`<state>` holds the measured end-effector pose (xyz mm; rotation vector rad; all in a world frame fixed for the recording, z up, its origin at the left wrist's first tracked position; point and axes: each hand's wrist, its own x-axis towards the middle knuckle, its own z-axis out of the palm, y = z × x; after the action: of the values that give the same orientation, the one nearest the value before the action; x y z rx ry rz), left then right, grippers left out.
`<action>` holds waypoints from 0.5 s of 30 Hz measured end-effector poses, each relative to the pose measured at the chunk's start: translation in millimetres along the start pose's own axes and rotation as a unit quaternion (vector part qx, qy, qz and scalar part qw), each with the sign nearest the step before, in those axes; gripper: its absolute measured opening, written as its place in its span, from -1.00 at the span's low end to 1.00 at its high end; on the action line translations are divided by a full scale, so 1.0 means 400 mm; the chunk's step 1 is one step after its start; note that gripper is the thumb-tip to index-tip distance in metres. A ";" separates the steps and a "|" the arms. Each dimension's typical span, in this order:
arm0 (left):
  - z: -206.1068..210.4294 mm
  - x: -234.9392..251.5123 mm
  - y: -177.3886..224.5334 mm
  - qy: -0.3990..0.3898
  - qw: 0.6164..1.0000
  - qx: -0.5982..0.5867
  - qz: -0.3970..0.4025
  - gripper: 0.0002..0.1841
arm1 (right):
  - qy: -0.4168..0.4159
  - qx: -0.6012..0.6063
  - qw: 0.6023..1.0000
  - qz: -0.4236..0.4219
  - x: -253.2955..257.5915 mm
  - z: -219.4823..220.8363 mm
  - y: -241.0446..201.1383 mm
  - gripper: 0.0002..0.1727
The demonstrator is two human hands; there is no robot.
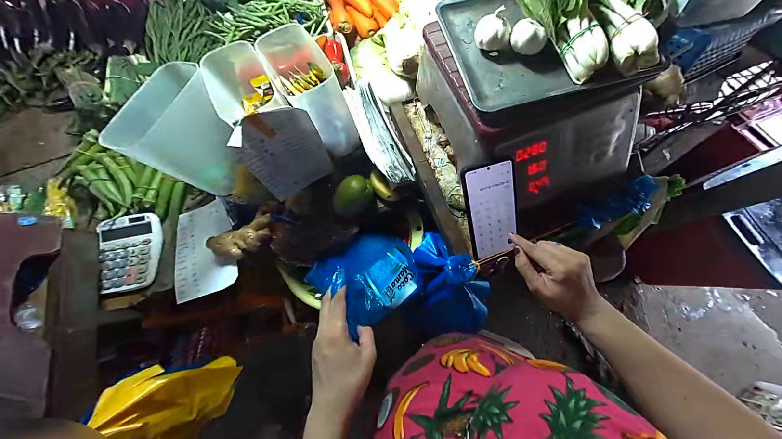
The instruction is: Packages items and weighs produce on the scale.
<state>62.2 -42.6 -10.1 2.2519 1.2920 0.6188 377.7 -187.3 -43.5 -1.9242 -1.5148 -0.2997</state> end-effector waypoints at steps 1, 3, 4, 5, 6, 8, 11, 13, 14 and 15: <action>0.001 0.000 0.001 0.003 1.000 -0.001 -0.001 -0.30 | -0.001 -0.001 1.000 -0.003 0.002 0.001 -0.002 -0.60; 0.003 0.002 0.002 0.004 1.000 -0.003 -0.002 -0.30 | 0.003 0.013 1.000 -0.018 0.014 -0.001 -0.016 -0.60; 0.003 0.001 0.002 0.004 1.000 -0.003 -0.004 -0.30 | -0.002 0.019 0.999 -0.026 0.022 -0.003 -0.028 -0.60; 0.004 -0.002 0.001 0.004 1.000 -0.002 -0.005 -0.30 | -0.013 0.020 0.999 -0.031 0.028 -0.003 -0.041 -0.60; 0.004 -0.004 0.001 0.005 1.000 -0.002 -0.006 -0.30 | -0.027 0.016 0.999 -0.029 0.033 0.000 -0.051 -0.60; 0.003 -0.009 -0.002 0.008 1.000 0.002 -0.006 -0.31 | -0.034 0.020 0.999 -0.012 0.045 0.001 -0.061 -0.60; 0.003 -0.006 -0.008 0.009 1.000 0.003 -0.008 -0.30 | 0.055 0.054 0.997 0.010 0.138 -0.072 -0.045 -0.62; -0.002 -0.015 -0.018 0.007 1.000 0.016 -0.005 -0.31 | 0.110 -0.003 0.994 0.016 0.252 -0.156 -0.010 -0.61; -0.007 -0.012 -0.022 0.008 1.000 0.025 0.002 -0.32 | 0.117 -0.042 0.992 0.033 0.320 -0.199 0.009 -0.58; -0.011 -0.004 -0.025 0.010 0.999 0.034 0.008 -0.34 | 0.121 -0.078 0.987 0.067 0.392 -0.235 0.026 -0.56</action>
<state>52.1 -38.8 -12.7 2.3191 1.3249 0.6123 455.0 -124.9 110.5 -2.0171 -1.2293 -0.5837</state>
